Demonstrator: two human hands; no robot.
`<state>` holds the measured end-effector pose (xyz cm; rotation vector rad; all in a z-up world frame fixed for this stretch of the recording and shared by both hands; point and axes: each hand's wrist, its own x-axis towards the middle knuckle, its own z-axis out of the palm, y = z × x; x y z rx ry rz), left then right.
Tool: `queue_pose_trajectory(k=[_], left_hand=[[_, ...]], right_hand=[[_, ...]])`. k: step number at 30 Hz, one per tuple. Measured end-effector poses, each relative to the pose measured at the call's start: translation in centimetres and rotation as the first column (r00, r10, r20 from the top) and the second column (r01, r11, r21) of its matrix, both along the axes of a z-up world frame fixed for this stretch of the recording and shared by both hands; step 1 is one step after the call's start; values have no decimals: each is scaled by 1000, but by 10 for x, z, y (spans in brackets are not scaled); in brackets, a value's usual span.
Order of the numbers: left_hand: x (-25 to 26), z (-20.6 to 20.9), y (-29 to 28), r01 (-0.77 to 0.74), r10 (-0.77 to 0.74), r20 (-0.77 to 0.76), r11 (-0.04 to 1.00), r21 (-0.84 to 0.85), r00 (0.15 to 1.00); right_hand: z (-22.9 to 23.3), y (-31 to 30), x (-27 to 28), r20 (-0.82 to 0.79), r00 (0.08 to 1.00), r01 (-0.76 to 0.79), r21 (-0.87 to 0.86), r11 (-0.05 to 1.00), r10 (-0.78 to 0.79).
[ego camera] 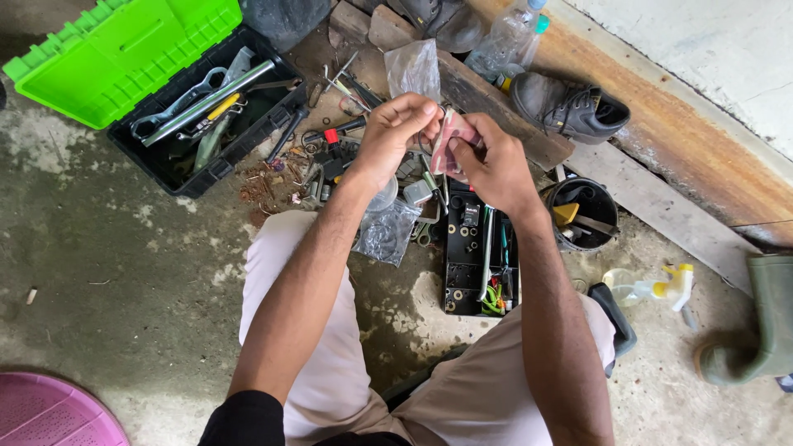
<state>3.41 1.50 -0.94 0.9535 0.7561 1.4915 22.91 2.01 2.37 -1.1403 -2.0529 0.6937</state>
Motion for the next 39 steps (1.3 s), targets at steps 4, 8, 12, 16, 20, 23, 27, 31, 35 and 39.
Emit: queue_pose_trajectory(k=[4,8,12,16,20,23,27,31,35,39], left_hand=[[5,4,-2,-10,10,6,999,-44,1000],[6,1,-2,16,-17,-18,998,-62,1000],[7,-15,3,30,-38,-186,999,-45,982],[4,10,-12,43,-47,-377,999,-20,925],[5,1,-2,2,36,-538,997,71,842],[4,3,-3,20,1,-479,999,39,878],[8,5,-4,-25,16,-206,999,-41,979],[9,-9,3,-43,37,-115,998,-46,993],[5,-11,8,-101,104,26,988,-114,994],[1,-16,11,-40,31,-74,992,-123,997]], right_hand=[[-7,-1,-3,-5,1000,21,-27,999,-21],[-7,1,1,-61,994,90,-84,992,-96],[0,-1,-1,-57,996,80,66,995,-76],[1,-12,-11,-45,999,34,111,993,-29],[-13,4,5,49,999,-32,245,969,21],[-17,4,4,50,998,-40,212,976,30],[-14,3,-3,33,999,-29,39,999,27],[-7,1,-2,57,997,-44,-52,998,47],[-33,14,6,50,998,-20,-33,999,22],[-43,17,14,16,1000,0,39,999,0]])
